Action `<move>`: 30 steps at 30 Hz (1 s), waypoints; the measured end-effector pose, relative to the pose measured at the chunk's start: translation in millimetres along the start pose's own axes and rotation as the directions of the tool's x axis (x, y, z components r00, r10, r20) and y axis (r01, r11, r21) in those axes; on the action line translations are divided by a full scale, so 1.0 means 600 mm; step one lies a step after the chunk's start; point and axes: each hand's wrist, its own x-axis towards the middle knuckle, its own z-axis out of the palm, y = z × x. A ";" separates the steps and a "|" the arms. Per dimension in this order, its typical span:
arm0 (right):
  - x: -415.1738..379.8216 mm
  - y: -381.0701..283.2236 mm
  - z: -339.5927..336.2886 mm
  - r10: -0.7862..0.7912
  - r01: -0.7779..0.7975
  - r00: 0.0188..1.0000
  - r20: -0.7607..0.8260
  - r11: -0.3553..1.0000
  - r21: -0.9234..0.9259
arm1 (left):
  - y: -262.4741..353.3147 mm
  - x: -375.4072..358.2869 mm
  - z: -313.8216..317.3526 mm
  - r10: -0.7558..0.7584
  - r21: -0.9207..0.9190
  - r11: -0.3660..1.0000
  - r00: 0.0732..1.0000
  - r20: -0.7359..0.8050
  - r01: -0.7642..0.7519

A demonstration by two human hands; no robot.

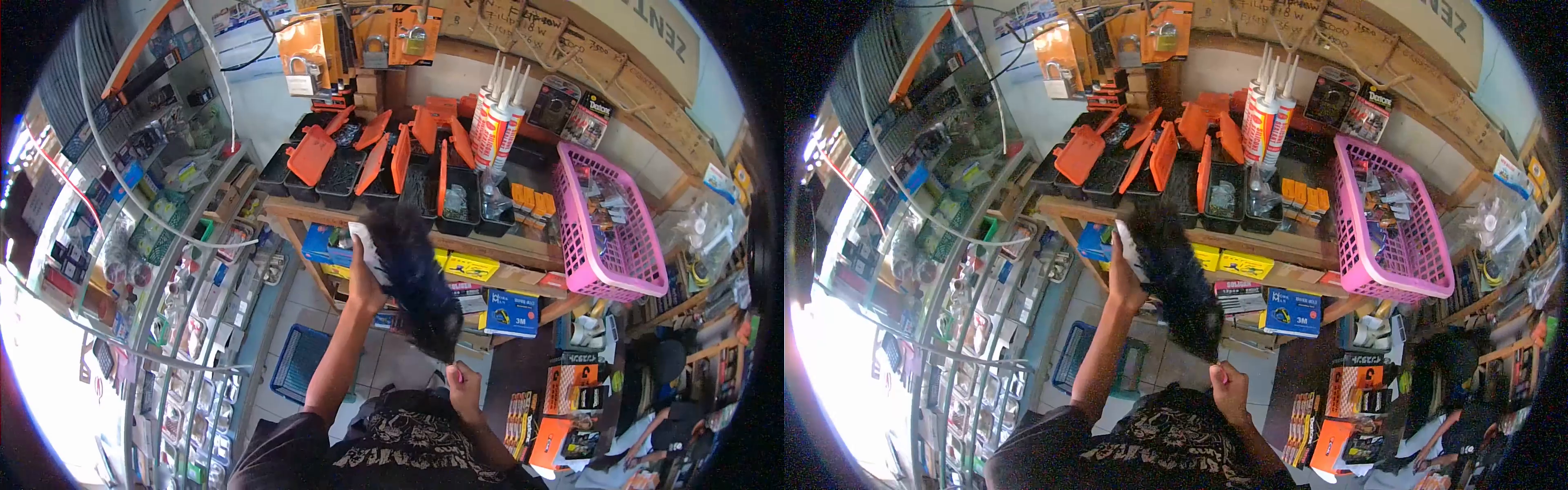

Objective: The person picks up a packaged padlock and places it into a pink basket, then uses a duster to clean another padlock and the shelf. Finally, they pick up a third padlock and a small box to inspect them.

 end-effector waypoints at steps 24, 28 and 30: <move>0.013 0.027 -0.010 0.002 -0.002 0.990 0.138 1.000 0.001 | 0.007 0.022 0.006 0.117 0.096 0.990 0.975 -0.190 -0.100; 0.031 0.040 -0.009 0.053 -0.053 0.996 0.065 0.999 -0.010 | -0.013 0.053 -0.052 0.544 0.632 0.623 0.836 0.074 -0.461; 0.030 0.045 -0.001 -0.006 0.006 0.993 0.117 1.000 0.002 | 0.018 0.002 0.055 0.139 0.145 0.982 0.985 -0.105 -0.123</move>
